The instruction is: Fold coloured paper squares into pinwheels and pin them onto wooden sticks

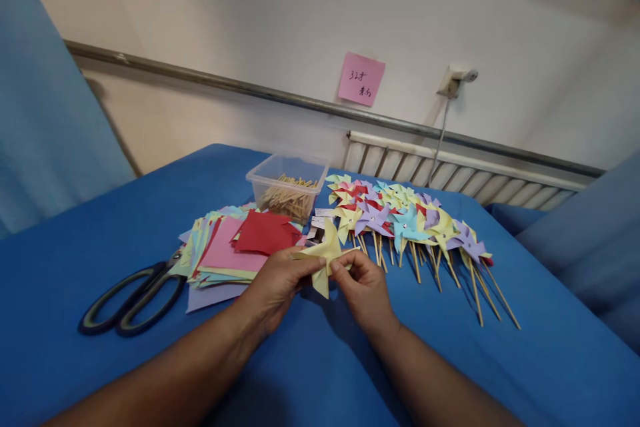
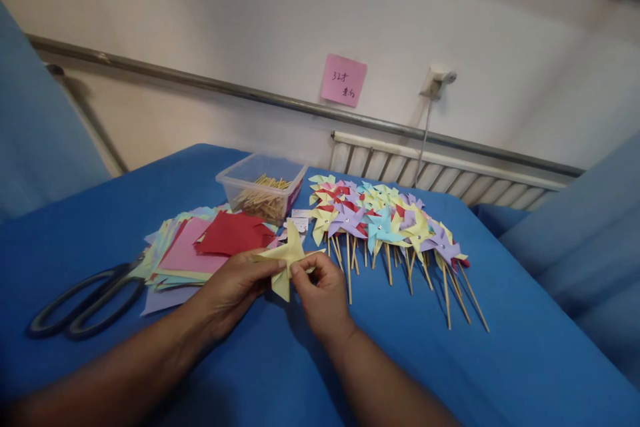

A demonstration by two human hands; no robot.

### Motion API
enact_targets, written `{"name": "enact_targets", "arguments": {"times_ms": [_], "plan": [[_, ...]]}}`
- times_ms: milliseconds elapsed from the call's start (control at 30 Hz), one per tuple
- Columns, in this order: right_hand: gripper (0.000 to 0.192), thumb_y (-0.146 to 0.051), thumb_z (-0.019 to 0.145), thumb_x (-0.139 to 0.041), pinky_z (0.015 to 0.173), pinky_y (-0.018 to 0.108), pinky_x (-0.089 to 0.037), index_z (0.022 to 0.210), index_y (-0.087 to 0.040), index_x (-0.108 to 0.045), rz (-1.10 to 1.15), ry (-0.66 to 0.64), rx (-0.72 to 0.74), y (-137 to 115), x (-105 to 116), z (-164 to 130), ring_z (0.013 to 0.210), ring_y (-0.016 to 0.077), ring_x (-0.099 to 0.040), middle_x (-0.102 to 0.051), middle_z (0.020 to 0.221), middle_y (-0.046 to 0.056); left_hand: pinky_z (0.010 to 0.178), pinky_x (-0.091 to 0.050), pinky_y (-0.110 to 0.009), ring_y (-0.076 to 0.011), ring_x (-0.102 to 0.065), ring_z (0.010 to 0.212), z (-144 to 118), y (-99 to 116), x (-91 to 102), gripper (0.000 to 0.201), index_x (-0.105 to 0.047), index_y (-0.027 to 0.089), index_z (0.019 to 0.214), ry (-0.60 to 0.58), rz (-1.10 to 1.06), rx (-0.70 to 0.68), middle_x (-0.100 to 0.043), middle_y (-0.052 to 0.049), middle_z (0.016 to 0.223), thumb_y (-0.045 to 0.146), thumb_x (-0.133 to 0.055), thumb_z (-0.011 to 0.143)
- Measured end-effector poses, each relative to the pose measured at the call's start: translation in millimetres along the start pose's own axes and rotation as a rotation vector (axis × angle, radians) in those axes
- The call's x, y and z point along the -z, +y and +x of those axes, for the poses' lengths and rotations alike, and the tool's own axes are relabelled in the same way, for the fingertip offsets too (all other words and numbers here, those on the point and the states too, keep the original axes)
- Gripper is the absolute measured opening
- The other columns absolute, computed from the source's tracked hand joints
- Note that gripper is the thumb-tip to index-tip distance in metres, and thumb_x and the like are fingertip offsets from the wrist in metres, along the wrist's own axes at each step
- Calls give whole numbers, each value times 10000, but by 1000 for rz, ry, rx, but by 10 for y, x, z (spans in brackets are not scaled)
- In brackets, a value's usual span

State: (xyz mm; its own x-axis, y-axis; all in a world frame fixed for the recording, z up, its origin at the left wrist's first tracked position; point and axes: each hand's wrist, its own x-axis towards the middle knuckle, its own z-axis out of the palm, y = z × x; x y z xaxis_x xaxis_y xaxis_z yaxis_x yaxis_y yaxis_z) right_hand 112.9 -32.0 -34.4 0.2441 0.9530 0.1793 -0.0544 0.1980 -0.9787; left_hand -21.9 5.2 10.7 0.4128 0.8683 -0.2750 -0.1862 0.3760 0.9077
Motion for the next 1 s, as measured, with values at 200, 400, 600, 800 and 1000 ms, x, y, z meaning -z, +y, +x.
{"name": "enact_targets", "arguments": {"times_ms": [200, 400, 600, 800, 1000], "plan": [[195, -330, 750, -660, 528, 234, -405, 684, -170, -571, -10, 58, -8, -50, -29, -4, 543, 112, -511, -599, 637, -7, 562, -409, -281, -175, -601, 586, 9, -17, 0, 262, -690, 103, 746, 22, 35, -17, -669, -57, 644, 286, -767, 574], [165, -305, 746, -647, 554, 238, -418, 680, -170, -578, -15, 64, 21, -75, -30, -5, 568, 115, -517, -590, 662, -8, 559, -405, -280, -180, -602, 592, 16, -26, 1, 287, -694, 101, 742, 20, 41, -27, -666, -61, 636, 305, -783, 561], [173, -312, 742, -643, 527, 231, -409, 676, -174, -562, -6, 112, 5, -64, -39, -1, 554, 110, -506, -582, 669, -12, 579, -422, -288, -193, -621, 614, 17, -52, 10, 298, -703, 101, 761, 18, 27, -25, -688, -77, 667, 312, -789, 570], [150, -283, 745, -635, 520, 221, -393, 671, -179, -556, -94, 92, 54, -46, -29, -4, 552, 108, -492, -552, 635, -28, 596, -441, -295, -206, -637, 647, 10, -37, -2, 295, -707, 106, 756, 19, 32, -16, -698, -83, 679, 315, -794, 567], [155, -295, 749, -632, 522, 224, -398, 673, -180, -561, -71, 94, 44, -53, -32, -3, 561, 107, -494, -559, 668, -21, 585, -437, -290, -207, -636, 642, 14, -45, -5, 329, -701, 101, 784, 14, 46, -14, -685, -72, 650, 327, -798, 565]]}}
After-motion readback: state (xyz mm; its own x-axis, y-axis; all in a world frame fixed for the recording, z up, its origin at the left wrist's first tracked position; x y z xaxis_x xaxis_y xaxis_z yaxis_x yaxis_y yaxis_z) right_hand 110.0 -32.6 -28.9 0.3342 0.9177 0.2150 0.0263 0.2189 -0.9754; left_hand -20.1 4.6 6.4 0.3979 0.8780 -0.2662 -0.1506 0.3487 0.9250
